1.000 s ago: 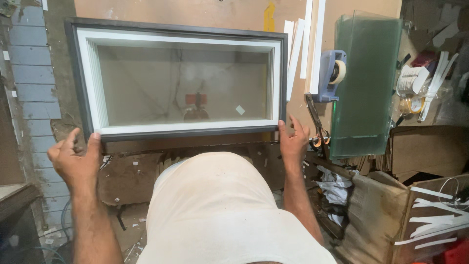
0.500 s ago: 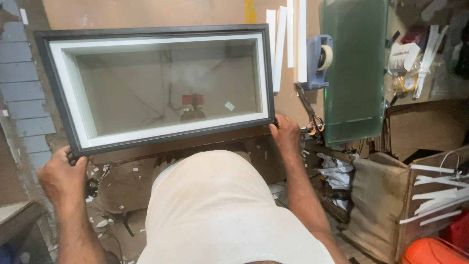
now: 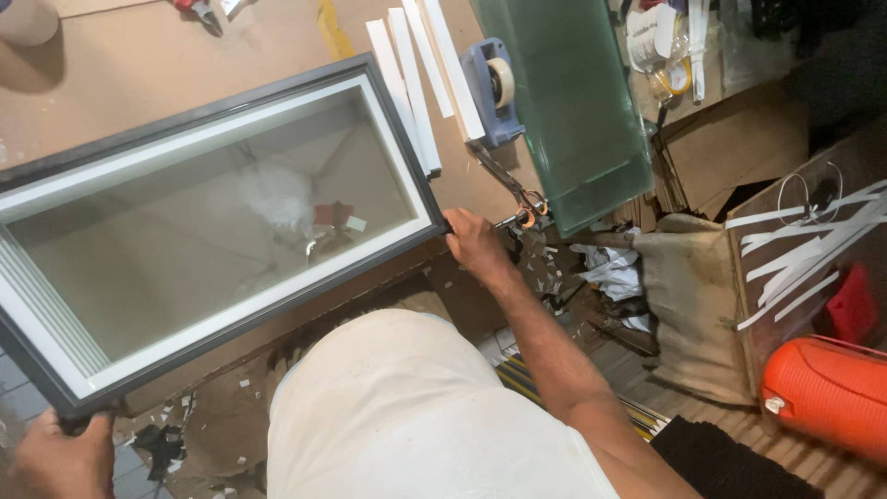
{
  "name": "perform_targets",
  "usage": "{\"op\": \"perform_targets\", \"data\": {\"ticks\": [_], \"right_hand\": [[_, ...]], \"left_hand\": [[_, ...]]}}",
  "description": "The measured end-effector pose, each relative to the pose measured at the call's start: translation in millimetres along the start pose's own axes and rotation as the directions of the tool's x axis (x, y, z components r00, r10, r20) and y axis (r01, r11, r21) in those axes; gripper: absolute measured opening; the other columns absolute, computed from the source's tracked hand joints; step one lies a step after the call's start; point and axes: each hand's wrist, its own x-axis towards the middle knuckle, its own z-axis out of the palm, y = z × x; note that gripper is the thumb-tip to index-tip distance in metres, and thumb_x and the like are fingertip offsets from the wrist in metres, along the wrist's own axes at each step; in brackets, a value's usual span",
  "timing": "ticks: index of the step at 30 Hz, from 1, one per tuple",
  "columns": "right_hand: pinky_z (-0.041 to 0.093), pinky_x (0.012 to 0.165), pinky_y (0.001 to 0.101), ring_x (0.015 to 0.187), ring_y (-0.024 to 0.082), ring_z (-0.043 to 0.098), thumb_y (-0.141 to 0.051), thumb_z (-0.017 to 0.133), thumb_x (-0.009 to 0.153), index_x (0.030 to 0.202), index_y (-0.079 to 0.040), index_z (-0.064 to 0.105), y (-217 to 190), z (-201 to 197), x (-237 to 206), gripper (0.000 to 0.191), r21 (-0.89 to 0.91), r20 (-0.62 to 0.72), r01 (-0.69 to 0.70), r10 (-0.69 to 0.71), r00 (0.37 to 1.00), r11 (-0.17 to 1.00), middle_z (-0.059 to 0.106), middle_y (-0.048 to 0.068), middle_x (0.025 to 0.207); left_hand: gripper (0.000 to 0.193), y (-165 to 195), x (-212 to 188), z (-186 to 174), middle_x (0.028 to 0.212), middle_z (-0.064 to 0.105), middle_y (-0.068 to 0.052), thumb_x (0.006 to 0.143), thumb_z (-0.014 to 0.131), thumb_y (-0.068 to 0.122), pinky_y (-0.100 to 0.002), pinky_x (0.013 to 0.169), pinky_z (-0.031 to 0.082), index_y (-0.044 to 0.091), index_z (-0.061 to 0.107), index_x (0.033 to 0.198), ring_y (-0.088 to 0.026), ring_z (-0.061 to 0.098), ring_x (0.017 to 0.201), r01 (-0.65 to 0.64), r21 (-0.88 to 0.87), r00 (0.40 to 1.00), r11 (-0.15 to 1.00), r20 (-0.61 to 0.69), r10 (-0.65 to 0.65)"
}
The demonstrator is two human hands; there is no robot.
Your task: The person works at a workbench on a rectangular framed glass panel, pressing and aligning white paper strips along the frame edges and using a tape dispenser to secure them. They reposition the frame, trim strips with scissors, use pliers on the frame edge, and lift the frame to check it.
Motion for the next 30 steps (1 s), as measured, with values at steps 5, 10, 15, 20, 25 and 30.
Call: {"op": "perform_targets", "data": {"ticks": [5,10,15,20,25,30], "right_hand": [[0.054,0.084,0.0487,0.1,0.04,0.066,-0.015,0.078,0.087,0.116,-0.003,0.067,35,-19,13,0.033,-0.061,-0.259,-0.12,0.1,0.961,0.991,0.068,0.018,0.111],[0.055,0.083,0.046,0.098,0.038,0.066,-0.018,0.079,0.088,0.119,0.001,0.067,58,-39,54,0.038,-0.108,-0.511,-0.118,0.046,0.858,0.987,0.066,0.017,0.11],[0.056,0.077,0.0443,0.093,0.033,0.068,-0.023,0.081,0.089,0.105,-0.003,0.068,61,-45,96,0.029,-0.238,-0.52,-0.105,-0.035,0.853,0.966,0.067,0.011,0.099],[0.057,0.071,0.0447,0.087,0.031,0.068,-0.026,0.081,0.093,0.094,-0.005,0.068,64,-45,117,0.025,-0.33,-0.457,-0.203,0.032,0.889,0.922,0.063,0.01,0.09],[0.057,0.066,0.0435,0.083,0.032,0.068,-0.034,0.082,0.086,0.084,-0.005,0.071,63,-48,119,0.032,-0.366,-0.445,-0.234,0.051,0.894,0.901,0.063,0.011,0.089],[0.058,0.07,0.0432,0.087,0.031,0.069,-0.034,0.08,0.09,0.086,-0.007,0.07,58,-47,119,0.029,-0.414,-0.442,-0.251,0.047,0.896,0.875,0.063,0.01,0.091]], "left_hand": [[0.031,34,-28,36,0.11,0.074,-0.014,0.097,0.074,-0.007,-0.035,0.092,0.06,-0.008,0.061,0.125,-0.023,0.074,0.104,0.075,-0.585,0.984,0.807,-0.089,-0.156],[0.058,71,-76,82,0.128,0.067,-0.02,0.092,0.072,-0.008,-0.034,0.089,0.058,-0.006,0.055,0.147,-0.026,0.069,0.109,0.197,-0.526,0.874,0.828,-0.289,-0.391],[0.044,92,-120,110,0.118,0.066,-0.023,0.097,0.079,0.001,-0.039,0.089,0.058,-0.011,0.061,0.135,-0.028,0.068,0.103,0.242,-0.583,0.932,0.775,-0.082,-0.353],[0.046,96,-159,118,0.119,0.064,-0.018,0.096,0.079,0.01,-0.04,0.082,0.06,-0.008,0.06,0.135,-0.025,0.069,0.099,0.448,-0.688,0.847,0.571,0.123,-0.518],[0.048,105,-179,120,0.121,0.065,-0.012,0.097,0.075,0.01,-0.036,0.082,0.058,-0.003,0.057,0.139,-0.022,0.069,0.103,0.482,-0.772,0.805,0.415,0.203,-0.558],[0.046,113,-173,116,0.123,0.064,-0.01,0.099,0.072,0.011,-0.034,0.086,0.057,-0.003,0.055,0.14,-0.022,0.067,0.105,0.476,-0.778,0.838,0.411,0.259,-0.48]]}}
